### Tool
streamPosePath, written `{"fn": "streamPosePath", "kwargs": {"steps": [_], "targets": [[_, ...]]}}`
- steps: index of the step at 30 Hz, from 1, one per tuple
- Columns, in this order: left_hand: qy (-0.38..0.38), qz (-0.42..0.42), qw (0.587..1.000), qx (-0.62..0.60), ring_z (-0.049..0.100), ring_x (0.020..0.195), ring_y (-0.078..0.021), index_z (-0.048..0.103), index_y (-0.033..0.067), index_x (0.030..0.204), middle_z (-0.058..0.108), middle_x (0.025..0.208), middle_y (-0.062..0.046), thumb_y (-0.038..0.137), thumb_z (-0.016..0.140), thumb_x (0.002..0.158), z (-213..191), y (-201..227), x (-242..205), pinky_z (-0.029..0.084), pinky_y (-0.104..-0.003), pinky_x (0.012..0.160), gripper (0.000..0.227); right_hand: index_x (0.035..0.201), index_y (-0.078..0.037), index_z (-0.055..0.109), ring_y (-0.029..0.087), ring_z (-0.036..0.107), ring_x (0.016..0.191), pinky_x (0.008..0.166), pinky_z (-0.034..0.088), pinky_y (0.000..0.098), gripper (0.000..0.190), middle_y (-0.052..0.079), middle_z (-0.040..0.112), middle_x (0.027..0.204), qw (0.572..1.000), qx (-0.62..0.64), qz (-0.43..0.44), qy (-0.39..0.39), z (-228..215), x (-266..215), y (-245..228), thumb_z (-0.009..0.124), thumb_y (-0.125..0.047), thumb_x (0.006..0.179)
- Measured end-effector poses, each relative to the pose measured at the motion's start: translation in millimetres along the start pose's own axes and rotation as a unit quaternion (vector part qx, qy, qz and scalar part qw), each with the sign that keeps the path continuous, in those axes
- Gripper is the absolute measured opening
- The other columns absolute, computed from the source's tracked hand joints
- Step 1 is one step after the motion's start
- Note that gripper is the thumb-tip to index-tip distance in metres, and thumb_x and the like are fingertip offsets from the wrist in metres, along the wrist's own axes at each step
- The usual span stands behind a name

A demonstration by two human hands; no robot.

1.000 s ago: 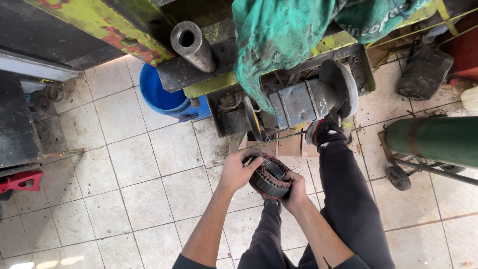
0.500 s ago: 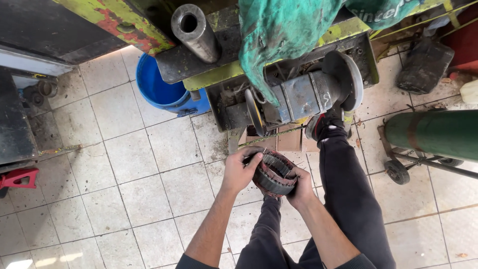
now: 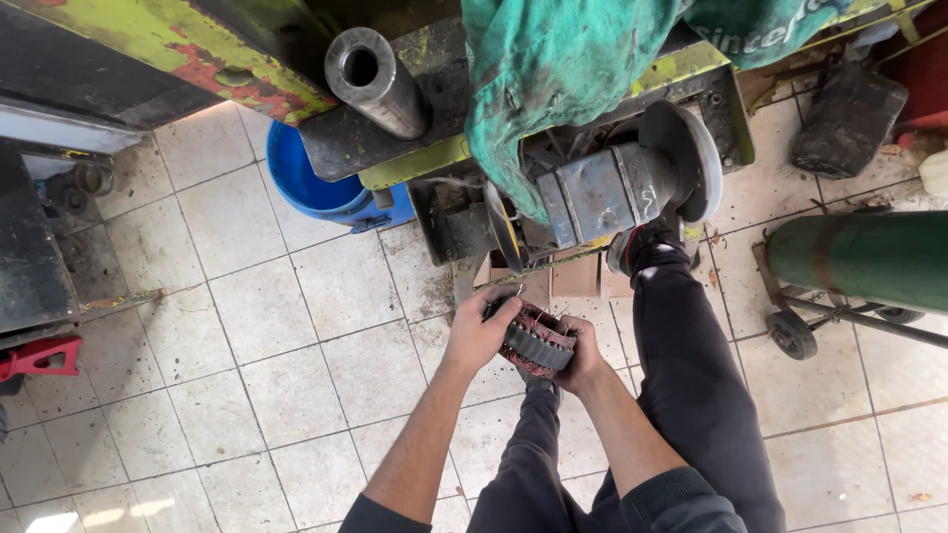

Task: The person holds a cylindrical metal part with copper windings and repeatedly presses its edges against a bench grinder wheel. The part is rotated and repositioned by hand to grind different sections while standing in a workshop.

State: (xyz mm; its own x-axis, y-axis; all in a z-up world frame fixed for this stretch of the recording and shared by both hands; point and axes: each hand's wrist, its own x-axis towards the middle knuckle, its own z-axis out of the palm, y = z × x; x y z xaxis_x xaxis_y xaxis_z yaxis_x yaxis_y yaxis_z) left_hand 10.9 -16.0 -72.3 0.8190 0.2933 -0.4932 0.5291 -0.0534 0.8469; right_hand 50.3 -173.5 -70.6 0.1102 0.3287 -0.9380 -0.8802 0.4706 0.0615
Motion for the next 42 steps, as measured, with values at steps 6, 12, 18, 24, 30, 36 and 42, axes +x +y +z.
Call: {"fn": "streamPosePath", "kwargs": {"steps": [6,12,18,24,30,36,42], "targets": [[0.008,-0.019,0.999,0.033,0.070,0.114,-0.0274,0.079,0.0132,0.110,0.078,0.108,-0.013,0.015,0.068,0.093,-5,29,-7,0.053,-0.041,0.099,0.020,0.095,-0.005,0.065,0.034,0.064,0.070,0.066,0.057,0.0457,0.042,0.012,0.065,0.080,1.000,0.012,0.025,-0.009,-3,9,5,0.053,-0.017,0.056],[0.026,-0.140,0.964,0.226,0.072,0.104,-0.0247,0.081,0.0363,0.096,0.078,0.098,0.004,0.049,0.077,0.080,1,12,15,0.059,-0.037,0.094,0.022,0.081,-0.007,0.062,0.036,0.065,0.068,0.065,0.058,0.0448,0.029,0.013,0.066,0.074,0.990,0.127,0.044,-0.035,-33,63,21,0.053,-0.014,0.054],[-0.007,-0.118,0.974,0.194,0.071,0.109,-0.0298,0.082,0.0291,0.097,0.080,0.098,-0.003,0.036,0.076,0.081,-15,35,21,0.058,-0.042,0.093,0.017,0.091,-0.004,0.064,0.036,0.068,0.073,0.064,0.059,0.0436,0.035,0.015,0.069,0.084,0.985,0.149,0.036,-0.078,-15,70,23,0.055,-0.016,0.059],[0.012,-0.184,0.961,0.205,0.070,0.111,-0.0246,0.081,0.0329,0.096,0.079,0.102,0.003,0.036,0.074,0.083,-8,11,42,0.058,-0.041,0.093,0.015,0.081,-0.009,0.062,0.029,0.060,0.052,0.043,0.056,0.0334,0.030,0.010,0.066,0.074,0.988,0.112,0.044,-0.096,-7,70,22,0.055,-0.025,0.057],[0.008,-0.201,0.954,0.222,0.069,0.112,-0.0281,0.081,0.0351,0.096,0.078,0.104,0.001,0.038,0.074,0.081,-3,-3,53,0.057,-0.041,0.094,0.016,0.071,-0.008,0.057,0.032,0.055,0.046,0.037,0.054,0.0342,0.024,0.013,0.060,0.065,0.990,0.113,0.043,-0.074,-3,61,17,0.058,-0.026,0.054],[0.020,-0.204,0.957,0.207,0.071,0.110,-0.0305,0.081,0.0305,0.097,0.079,0.101,-0.003,0.036,0.075,0.081,-1,-5,53,0.057,-0.044,0.090,0.018,0.064,-0.009,0.054,0.035,0.063,0.045,0.045,0.059,0.0386,0.012,0.016,0.064,0.061,0.988,0.140,0.042,-0.053,16,36,14,0.054,-0.017,0.055],[0.031,-0.205,0.957,0.201,0.072,0.107,-0.0264,0.081,0.0335,0.097,0.078,0.098,0.000,0.038,0.075,0.081,0,-11,52,0.058,-0.040,0.090,0.018,0.067,-0.009,0.058,0.034,0.067,0.052,0.052,0.062,0.0414,0.016,0.014,0.067,0.065,0.990,0.130,0.035,-0.041,11,45,17,0.056,-0.019,0.055]]}}
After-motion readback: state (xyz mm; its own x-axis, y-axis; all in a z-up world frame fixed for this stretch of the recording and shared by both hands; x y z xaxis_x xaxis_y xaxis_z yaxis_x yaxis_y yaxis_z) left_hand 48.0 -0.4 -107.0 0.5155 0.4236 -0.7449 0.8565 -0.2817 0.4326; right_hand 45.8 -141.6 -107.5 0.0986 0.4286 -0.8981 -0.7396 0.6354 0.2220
